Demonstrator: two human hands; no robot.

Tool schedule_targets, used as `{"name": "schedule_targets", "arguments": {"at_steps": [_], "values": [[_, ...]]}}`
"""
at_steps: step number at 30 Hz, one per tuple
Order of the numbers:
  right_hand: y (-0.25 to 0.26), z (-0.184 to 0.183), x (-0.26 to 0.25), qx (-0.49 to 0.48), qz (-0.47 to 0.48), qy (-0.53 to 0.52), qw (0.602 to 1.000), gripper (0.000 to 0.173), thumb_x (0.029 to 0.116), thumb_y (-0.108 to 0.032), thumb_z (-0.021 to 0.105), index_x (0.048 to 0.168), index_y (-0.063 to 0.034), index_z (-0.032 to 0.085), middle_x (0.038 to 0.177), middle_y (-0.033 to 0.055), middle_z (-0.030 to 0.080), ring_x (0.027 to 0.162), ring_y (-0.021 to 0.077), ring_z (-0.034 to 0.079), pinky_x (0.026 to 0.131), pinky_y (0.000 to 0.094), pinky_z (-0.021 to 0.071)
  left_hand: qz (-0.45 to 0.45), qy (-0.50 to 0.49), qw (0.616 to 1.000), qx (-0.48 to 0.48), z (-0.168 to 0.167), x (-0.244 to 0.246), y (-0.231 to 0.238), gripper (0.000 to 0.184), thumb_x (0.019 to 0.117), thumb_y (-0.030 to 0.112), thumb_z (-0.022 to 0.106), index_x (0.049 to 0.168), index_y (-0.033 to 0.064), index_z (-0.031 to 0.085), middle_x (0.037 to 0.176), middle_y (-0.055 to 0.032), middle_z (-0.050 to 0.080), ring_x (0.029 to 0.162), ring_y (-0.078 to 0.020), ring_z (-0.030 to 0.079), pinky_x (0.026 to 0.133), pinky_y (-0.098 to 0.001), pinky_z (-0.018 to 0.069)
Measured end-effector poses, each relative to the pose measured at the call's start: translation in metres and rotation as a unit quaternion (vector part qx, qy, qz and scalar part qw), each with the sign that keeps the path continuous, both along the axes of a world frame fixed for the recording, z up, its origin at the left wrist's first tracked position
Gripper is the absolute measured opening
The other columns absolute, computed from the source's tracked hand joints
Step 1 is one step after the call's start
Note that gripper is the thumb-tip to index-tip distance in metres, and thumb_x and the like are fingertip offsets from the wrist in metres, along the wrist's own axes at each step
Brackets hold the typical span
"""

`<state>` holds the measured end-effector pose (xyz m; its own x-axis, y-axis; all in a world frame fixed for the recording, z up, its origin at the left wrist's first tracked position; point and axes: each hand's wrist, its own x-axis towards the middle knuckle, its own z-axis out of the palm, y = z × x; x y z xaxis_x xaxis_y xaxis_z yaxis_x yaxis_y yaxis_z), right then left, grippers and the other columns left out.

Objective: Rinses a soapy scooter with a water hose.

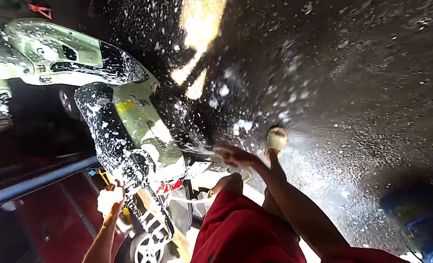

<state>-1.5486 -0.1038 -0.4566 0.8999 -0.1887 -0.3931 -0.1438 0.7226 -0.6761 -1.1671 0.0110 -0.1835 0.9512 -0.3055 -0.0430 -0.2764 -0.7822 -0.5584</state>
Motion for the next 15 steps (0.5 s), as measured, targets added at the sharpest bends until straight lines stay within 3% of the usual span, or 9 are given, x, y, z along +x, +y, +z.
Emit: {"name": "schedule_targets", "arguments": {"at_steps": [4,9,12,15], "values": [[0.020,0.012,0.026,0.067,-0.064,-0.006,0.996,0.052,0.0999,-0.005,0.048,0.151,-0.0087,0.037,0.080,0.0039,0.052,0.056,0.0108,0.050,0.054,0.0285,0.0469,0.015,-0.001,1.000,-0.001,0.000,-0.004,-0.001,0.058,0.1073,0.049,0.041,0.132,0.0015,0.064,0.130,-0.0325,0.062,0.124,-0.0504,0.058,0.098,-0.0697,0.0437],[0.017,0.005,0.019,0.062,-0.161,0.110,0.979,0.053,0.1032,-0.005,0.045,0.154,-0.0045,0.032,0.080,0.0063,0.053,0.056,0.0115,0.049,0.055,0.0293,0.0475,0.021,0.007,1.000,-0.008,0.000,-0.004,-0.001,0.060,0.1068,0.051,0.040,0.132,0.0020,0.064,0.130,-0.0327,0.062,0.125,-0.0506,0.057,0.099,-0.0701,0.0427],[0.000,0.003,0.003,-0.012,-0.077,0.129,0.989,0.051,0.1046,-0.005,0.043,0.155,-0.0055,0.033,0.084,0.0090,0.055,0.059,0.0132,0.049,0.057,0.0307,0.0464,0.027,0.010,0.999,-0.015,0.000,-0.005,-0.005,0.060,0.1062,0.052,0.041,0.133,0.0034,0.064,0.132,-0.0316,0.061,0.126,-0.0496,0.057,0.100,-0.0695,0.0427],[0.000,0.012,0.000,-0.075,0.030,0.056,0.995,0.052,0.1027,-0.006,0.044,0.154,-0.0075,0.038,0.086,0.0090,0.056,0.060,0.0136,0.049,0.058,0.0318,0.0458,0.034,0.019,0.999,-0.017,0.003,-0.013,-0.011,0.060,0.1064,0.052,0.041,0.134,0.0028,0.064,0.133,-0.0307,0.061,0.128,-0.0480,0.057,0.102,-0.0678,0.0426]]}}
